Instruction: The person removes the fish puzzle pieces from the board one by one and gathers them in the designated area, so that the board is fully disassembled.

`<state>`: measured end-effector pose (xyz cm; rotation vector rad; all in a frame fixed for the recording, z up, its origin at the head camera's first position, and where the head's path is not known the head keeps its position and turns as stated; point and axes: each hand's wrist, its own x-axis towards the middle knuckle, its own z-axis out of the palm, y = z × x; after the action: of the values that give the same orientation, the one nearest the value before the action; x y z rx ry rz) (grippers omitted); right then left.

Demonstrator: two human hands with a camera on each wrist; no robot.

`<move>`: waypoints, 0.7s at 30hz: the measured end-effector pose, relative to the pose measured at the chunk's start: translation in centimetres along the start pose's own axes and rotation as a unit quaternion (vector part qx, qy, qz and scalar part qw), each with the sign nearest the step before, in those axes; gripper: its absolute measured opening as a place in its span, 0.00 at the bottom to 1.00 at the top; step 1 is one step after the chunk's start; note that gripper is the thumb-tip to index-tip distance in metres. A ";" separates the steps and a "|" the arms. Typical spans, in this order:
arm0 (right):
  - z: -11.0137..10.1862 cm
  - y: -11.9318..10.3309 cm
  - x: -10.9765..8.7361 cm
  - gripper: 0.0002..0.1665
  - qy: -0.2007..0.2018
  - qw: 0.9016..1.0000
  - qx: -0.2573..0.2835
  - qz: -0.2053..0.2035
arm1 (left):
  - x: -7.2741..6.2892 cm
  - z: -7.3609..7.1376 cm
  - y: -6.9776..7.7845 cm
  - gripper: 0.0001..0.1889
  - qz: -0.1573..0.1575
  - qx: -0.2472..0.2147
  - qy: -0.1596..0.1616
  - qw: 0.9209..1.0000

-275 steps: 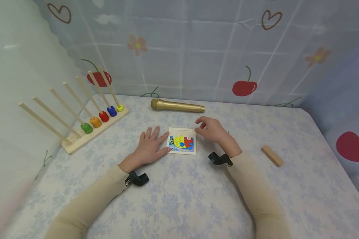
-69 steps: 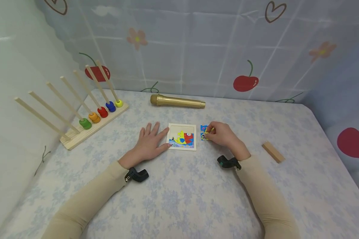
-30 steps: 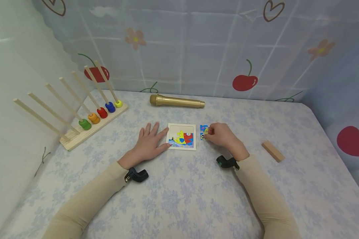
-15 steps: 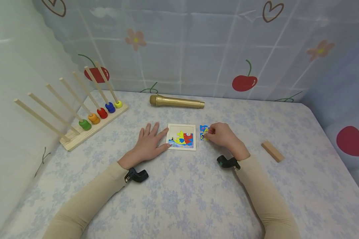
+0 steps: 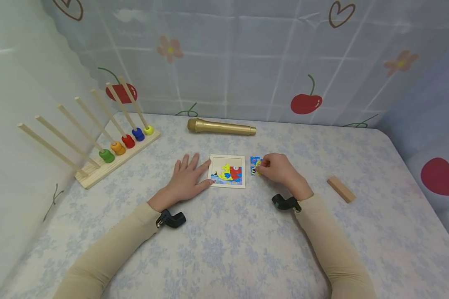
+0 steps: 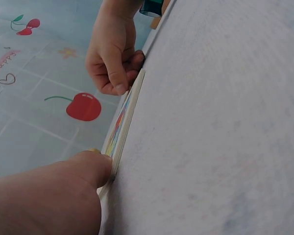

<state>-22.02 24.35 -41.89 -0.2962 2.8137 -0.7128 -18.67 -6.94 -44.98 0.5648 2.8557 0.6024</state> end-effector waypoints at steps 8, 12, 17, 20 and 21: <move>-0.6 -0.5 -0.2 0.11 -0.016 0.999 0.032 -0.009 | 0.0 0.0 -0.1 0.38 0.000 0.000 -0.007 1.000; -0.2 -1.5 -0.2 0.11 -0.005 0.998 0.040 -0.044 | 0.0 0.0 -0.1 0.37 -0.002 -0.001 -0.008 1.000; 0.5 -4.1 0.4 0.19 -0.014 0.996 0.033 -0.080 | 0.0 -0.1 -0.1 0.37 -0.008 0.001 -0.012 1.000; 1.0 -5.8 0.8 0.24 -0.025 0.995 0.023 -0.093 | 0.0 -0.1 0.1 0.37 -0.009 0.000 -0.012 1.000; 1.2 -6.4 1.0 0.25 -0.030 0.995 0.020 -0.097 | 0.0 -0.2 0.1 0.37 -0.008 0.000 -0.012 1.000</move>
<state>-21.73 18.08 -39.97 -0.5813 2.7356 -0.7844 -18.66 -6.88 -44.79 0.5438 2.8341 0.5893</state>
